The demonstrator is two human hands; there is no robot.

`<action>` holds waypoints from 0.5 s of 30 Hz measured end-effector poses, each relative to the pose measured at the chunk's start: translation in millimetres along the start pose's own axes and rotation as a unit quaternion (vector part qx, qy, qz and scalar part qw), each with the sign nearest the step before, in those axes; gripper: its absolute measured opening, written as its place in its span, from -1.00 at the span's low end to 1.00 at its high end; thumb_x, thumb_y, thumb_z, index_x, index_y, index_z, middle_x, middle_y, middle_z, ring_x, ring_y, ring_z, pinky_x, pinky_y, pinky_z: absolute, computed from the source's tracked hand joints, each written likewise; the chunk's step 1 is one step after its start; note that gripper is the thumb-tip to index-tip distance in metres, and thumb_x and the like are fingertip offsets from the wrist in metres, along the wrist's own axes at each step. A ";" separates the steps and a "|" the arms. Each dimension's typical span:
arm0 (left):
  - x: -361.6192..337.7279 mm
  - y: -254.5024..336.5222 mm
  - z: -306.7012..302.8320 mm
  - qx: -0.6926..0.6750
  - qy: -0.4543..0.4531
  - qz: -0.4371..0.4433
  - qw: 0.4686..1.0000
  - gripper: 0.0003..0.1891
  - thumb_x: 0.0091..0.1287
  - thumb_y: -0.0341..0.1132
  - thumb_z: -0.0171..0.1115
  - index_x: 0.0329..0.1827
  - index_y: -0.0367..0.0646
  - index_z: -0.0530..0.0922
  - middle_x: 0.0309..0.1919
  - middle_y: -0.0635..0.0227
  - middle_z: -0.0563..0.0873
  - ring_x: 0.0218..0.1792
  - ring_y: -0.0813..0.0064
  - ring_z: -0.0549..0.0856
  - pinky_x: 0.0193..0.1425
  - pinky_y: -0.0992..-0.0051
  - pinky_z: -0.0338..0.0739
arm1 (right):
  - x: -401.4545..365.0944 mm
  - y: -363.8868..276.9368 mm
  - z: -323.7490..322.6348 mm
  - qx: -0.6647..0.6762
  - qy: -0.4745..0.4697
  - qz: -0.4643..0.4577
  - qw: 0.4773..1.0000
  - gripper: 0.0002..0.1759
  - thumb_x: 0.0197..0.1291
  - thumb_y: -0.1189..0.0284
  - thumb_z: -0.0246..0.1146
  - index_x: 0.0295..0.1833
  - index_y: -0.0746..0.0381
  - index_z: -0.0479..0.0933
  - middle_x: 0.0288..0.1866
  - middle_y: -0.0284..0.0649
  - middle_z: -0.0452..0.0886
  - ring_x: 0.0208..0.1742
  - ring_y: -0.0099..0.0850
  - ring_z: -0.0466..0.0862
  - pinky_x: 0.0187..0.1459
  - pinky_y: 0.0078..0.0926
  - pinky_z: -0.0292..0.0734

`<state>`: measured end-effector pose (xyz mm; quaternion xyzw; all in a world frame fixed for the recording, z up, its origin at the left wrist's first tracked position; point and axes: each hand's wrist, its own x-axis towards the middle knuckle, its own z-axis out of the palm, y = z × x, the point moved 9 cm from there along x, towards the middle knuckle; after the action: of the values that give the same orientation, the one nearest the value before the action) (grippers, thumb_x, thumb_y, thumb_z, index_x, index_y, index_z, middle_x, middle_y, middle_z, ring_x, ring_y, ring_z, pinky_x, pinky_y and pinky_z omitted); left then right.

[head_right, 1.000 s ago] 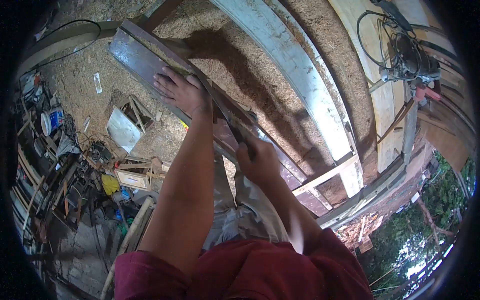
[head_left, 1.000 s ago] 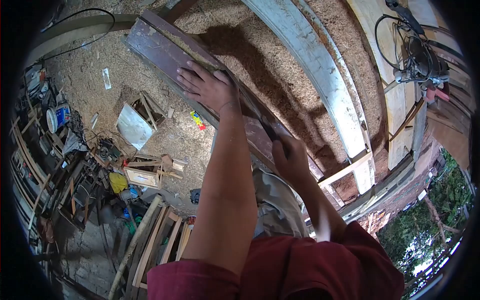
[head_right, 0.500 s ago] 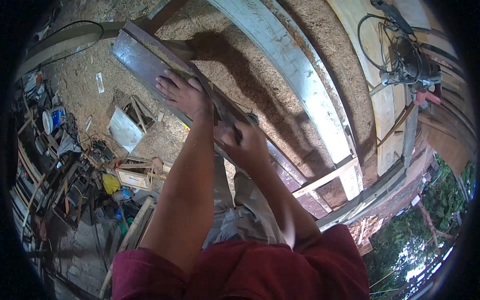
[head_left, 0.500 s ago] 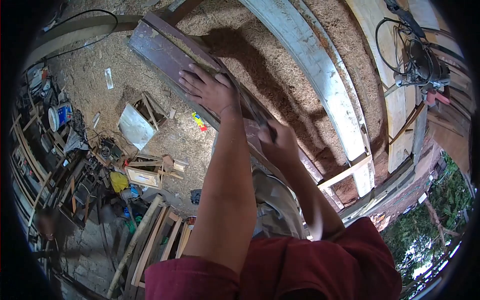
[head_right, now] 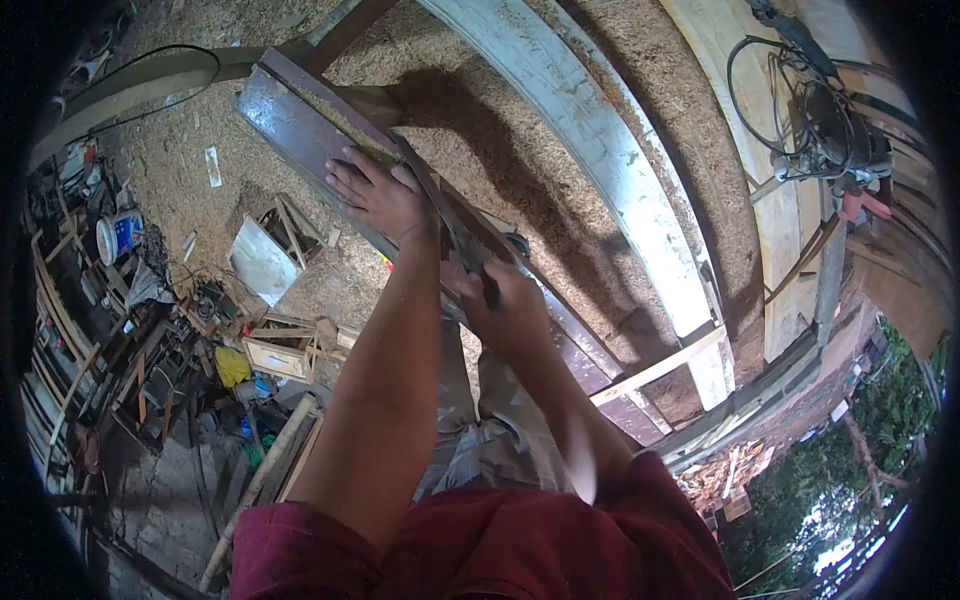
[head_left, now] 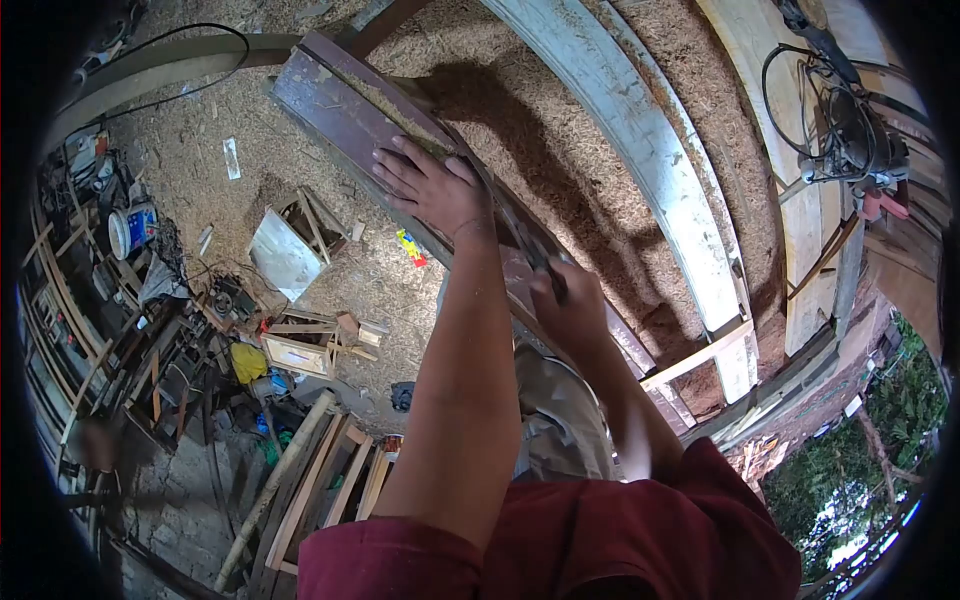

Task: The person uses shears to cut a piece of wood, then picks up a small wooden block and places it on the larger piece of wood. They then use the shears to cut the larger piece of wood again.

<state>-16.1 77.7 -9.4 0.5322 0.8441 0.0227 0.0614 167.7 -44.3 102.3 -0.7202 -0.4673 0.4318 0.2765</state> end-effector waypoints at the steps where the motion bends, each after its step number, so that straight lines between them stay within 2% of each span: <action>1: 0.2 0.1 0.4 0.003 -0.004 0.000 1.000 -0.16 0.51 -0.07 0.04 0.81 -0.03 -0.04 0.80 -0.03 -0.11 0.79 -0.10 -0.13 0.75 -0.23 -0.17 | -12.8 5.2 -8.3 0.005 -0.027 0.044 0.999 -0.67 0.36 0.31 0.27 -0.36 0.35 0.53 -0.59 0.00 0.43 -0.57 -0.14 0.52 -0.43 -0.18 0.38; 3: 1.5 -0.8 1.2 0.007 -0.006 -0.005 1.000 -0.15 0.51 -0.06 0.04 0.82 -0.03 -0.04 0.80 -0.02 -0.11 0.79 -0.10 -0.13 0.75 -0.23 -0.17 | -30.6 9.7 -21.8 0.013 -0.081 0.124 0.989 -0.68 0.36 0.31 0.28 -0.35 0.35 0.54 -0.59 0.01 0.44 -0.56 -0.09 0.53 -0.42 -0.16 0.39; 4: 0.8 -2.1 0.3 0.006 -0.006 -0.006 1.000 -0.15 0.51 -0.06 0.05 0.82 -0.03 -0.05 0.80 -0.02 -0.11 0.79 -0.09 -0.12 0.75 -0.23 -0.17 | -29.7 11.0 -22.0 0.007 -0.078 0.136 0.988 -0.70 0.35 0.33 0.27 -0.35 0.35 0.55 -0.57 0.03 0.46 -0.55 -0.06 0.53 -0.40 -0.15 0.41; 7: 0.4 0.8 -1.9 -0.003 -0.003 -0.005 1.000 -0.14 0.50 -0.09 0.08 0.82 -0.03 -0.05 0.80 -0.02 -0.12 0.79 -0.08 -0.13 0.75 -0.23 -0.17 | -0.6 0.3 -2.6 0.016 -0.005 0.035 0.999 -0.72 0.35 0.33 0.27 -0.33 0.33 0.56 -0.56 0.04 0.48 -0.53 -0.04 0.52 -0.39 -0.15 0.41; 8: -0.4 0.7 -2.7 -0.005 -0.004 -0.005 1.000 -0.13 0.50 -0.10 0.09 0.82 -0.03 -0.05 0.80 -0.01 -0.12 0.79 -0.08 -0.13 0.75 -0.23 -0.17 | 11.1 9.2 7.9 0.023 -0.042 0.095 0.994 -0.74 0.36 0.32 0.28 -0.29 0.32 0.57 -0.56 0.04 0.48 -0.53 -0.04 0.51 -0.40 -0.16 0.41; 11: 1.3 2.6 -5.4 -0.012 -0.008 -0.007 1.000 -0.11 0.48 -0.11 0.11 0.82 -0.05 -0.06 0.80 -0.02 -0.12 0.79 -0.07 -0.13 0.75 -0.23 -0.17 | 4.0 0.1 0.4 0.025 -0.017 0.039 0.999 -0.72 0.35 0.33 0.28 -0.30 0.34 0.54 -0.57 0.02 0.45 -0.55 -0.10 0.49 -0.41 -0.19 0.40; 12: 1.8 2.5 -4.3 -0.007 -0.008 -0.004 1.000 -0.11 0.47 -0.10 0.10 0.82 -0.07 -0.07 0.80 -0.02 -0.12 0.79 -0.07 -0.13 0.74 -0.24 -0.17 | -10.0 4.6 -4.7 0.037 -0.057 0.130 0.989 -0.70 0.34 0.34 0.27 -0.34 0.36 0.51 -0.59 -0.01 0.42 -0.56 -0.21 0.48 -0.41 -0.23 0.39; 15: 2.0 1.3 -3.4 0.002 -0.007 -0.003 1.000 -0.10 0.47 -0.09 0.08 0.82 -0.08 -0.08 0.80 -0.03 -0.12 0.79 -0.06 -0.13 0.74 -0.24 -0.16 | -23.9 8.8 -15.1 0.020 -0.065 0.145 0.987 -0.69 0.33 0.33 0.25 -0.36 0.36 0.48 -0.60 -0.05 0.40 -0.56 -0.31 0.46 -0.42 -0.23 0.37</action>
<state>-16.2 80.1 -6.0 0.5301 0.8452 0.0169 0.0660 180.2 -69.6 111.1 -0.7453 -0.3659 0.5225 0.1943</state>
